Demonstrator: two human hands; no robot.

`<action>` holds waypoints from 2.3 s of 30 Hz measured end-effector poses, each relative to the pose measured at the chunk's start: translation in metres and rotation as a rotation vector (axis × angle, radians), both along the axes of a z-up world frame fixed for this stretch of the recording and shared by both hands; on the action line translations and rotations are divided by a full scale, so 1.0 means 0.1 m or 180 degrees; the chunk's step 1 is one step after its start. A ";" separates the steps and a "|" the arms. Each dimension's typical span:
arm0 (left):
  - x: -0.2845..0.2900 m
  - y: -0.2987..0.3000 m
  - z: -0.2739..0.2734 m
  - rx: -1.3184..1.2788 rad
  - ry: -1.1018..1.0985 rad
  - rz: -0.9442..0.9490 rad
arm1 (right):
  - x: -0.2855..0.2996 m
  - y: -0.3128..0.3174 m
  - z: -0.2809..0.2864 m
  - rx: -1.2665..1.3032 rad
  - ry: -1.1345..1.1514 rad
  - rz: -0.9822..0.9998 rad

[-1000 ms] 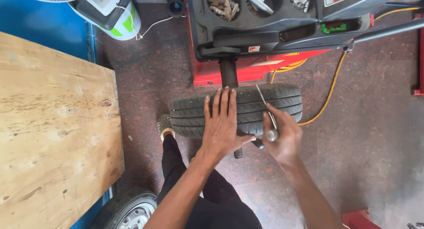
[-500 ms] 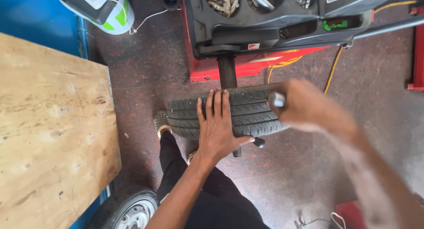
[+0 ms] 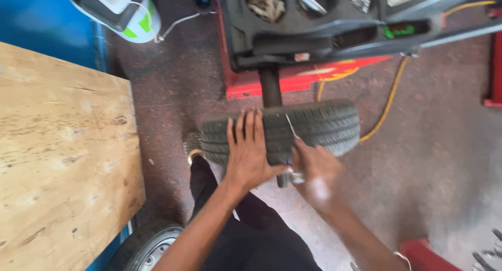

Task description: The person uses a metal tool to repeatedly poke and scrape the tread of a car tire mounted on a tire balancing machine. The person holds the tire steady with one hand while manipulating the tool with the other. The task appears to be a manual repair or cleaning of the tire surface.

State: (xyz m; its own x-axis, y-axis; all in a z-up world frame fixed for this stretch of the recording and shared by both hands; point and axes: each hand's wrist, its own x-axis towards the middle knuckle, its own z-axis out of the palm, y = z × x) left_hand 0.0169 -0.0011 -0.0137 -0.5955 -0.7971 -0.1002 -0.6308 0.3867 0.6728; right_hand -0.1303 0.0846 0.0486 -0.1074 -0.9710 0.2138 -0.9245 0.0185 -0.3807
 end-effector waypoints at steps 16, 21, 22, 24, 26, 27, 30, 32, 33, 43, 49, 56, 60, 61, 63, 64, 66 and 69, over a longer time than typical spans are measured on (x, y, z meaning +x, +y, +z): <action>0.15 0.09 -0.14 -0.0177 0.0299 0.0154 | -0.35 -0.34 0.42 0.1187 -0.0125 -0.0209; 0.07 0.13 -0.14 -0.0277 0.0378 0.0180 | -0.16 -0.20 0.20 0.0500 0.0077 -0.0281; 0.04 0.05 -0.17 -0.0470 0.0361 0.0219 | -0.11 -0.20 0.12 0.0123 0.0124 -0.0300; 0.01 0.18 -0.17 -0.0617 0.0348 0.0127 | -0.11 -0.36 -0.06 0.0002 0.0257 -0.0378; -0.02 0.29 -0.16 -0.0487 0.0414 -0.0077 | -0.14 -0.33 -0.02 -0.0218 0.0411 -0.0291; 0.00 0.12 -0.20 -0.0574 0.0403 -0.0120 | -0.15 -0.32 0.06 -0.0496 0.0434 -0.0136; 0.08 0.12 -0.18 -0.0280 0.0568 0.0426 | -0.19 -0.33 0.08 -0.0397 -0.0259 -0.0203; 0.13 0.26 -0.13 -0.0044 0.0406 0.0390 | -0.18 0.01 0.17 0.0174 -0.0612 -0.0517; 0.11 0.12 -0.16 -0.0105 0.0346 0.0426 | -0.18 0.02 0.16 0.0283 -0.0643 -0.0543; 0.03 0.08 0.01 0.0147 0.0188 0.0365 | -0.17 -0.13 0.08 0.0026 -0.0118 -0.0295; 0.00 0.08 -0.11 0.0062 0.0061 0.0099 | -0.06 -0.21 -0.01 -0.0511 -0.0134 -0.0368; 0.10 -0.05 -0.11 0.0226 0.0268 0.0146 | -0.10 -0.06 0.25 0.0222 -0.0713 -0.0330; 0.04 -0.02 0.00 0.0216 0.0212 0.0131 | -0.12 -0.02 0.34 0.0389 -0.0492 -0.0316; 0.03 -0.02 0.01 0.0175 0.0237 0.0152 | -0.13 -0.06 0.34 0.0431 -0.0456 -0.0334; -0.03 0.01 0.05 0.0118 0.0283 0.0177 | -0.26 -0.17 0.41 0.0592 -0.0302 0.0034; -0.04 0.03 0.07 0.0100 0.0273 0.0186 | -0.31 -0.22 0.44 0.0683 -0.0227 0.0209; -0.08 0.03 0.10 0.0060 0.0266 0.0182 | -0.37 -0.31 0.56 0.1079 0.0036 0.0354; -0.12 0.03 0.14 0.0151 0.0236 0.0160 | -0.49 -0.51 0.68 0.2026 0.0090 0.0217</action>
